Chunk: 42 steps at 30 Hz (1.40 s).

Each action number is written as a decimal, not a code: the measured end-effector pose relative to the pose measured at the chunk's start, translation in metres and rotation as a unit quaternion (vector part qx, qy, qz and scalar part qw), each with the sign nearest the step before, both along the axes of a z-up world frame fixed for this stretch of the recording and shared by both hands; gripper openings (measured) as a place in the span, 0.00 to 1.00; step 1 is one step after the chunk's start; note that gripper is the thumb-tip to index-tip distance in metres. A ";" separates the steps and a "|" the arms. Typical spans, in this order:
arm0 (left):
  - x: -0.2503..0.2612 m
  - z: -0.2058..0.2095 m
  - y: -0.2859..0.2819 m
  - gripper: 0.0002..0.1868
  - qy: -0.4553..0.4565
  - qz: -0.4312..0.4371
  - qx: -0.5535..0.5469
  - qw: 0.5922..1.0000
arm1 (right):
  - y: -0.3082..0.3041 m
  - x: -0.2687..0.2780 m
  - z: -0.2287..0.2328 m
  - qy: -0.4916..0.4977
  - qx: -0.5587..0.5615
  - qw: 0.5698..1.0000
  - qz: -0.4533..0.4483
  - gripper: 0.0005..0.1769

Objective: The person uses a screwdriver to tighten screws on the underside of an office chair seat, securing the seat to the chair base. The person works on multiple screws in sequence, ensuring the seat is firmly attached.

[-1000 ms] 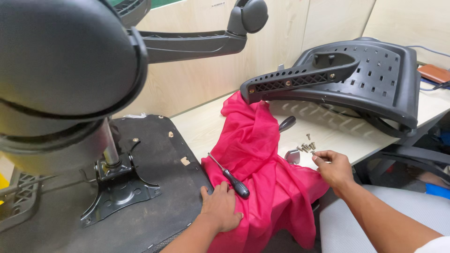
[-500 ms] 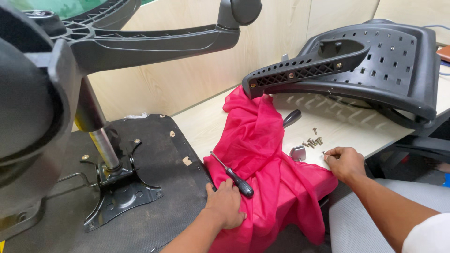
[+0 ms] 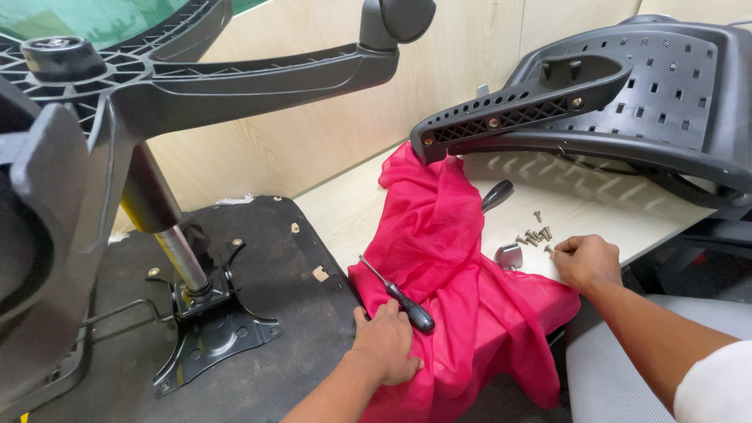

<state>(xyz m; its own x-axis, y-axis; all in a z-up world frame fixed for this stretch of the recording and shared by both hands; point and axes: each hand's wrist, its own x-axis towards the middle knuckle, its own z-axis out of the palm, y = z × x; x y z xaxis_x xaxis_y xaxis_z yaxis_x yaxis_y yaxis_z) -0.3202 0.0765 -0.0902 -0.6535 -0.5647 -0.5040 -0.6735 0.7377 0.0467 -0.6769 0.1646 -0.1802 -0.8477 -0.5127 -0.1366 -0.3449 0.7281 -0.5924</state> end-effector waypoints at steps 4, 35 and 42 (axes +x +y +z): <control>0.001 -0.001 0.001 0.40 0.008 -0.002 -0.003 1.000 | -0.003 -0.004 -0.005 0.003 -0.013 1.000 0.009 0.15; 0.055 -0.012 0.017 0.37 0.215 -0.005 0.023 0.976 | -0.044 0.205 0.043 0.048 -0.131 0.904 0.405 0.21; 0.099 -0.002 0.020 0.28 0.348 0.032 0.016 0.937 | -0.043 0.215 0.031 0.032 -0.010 0.918 0.394 0.27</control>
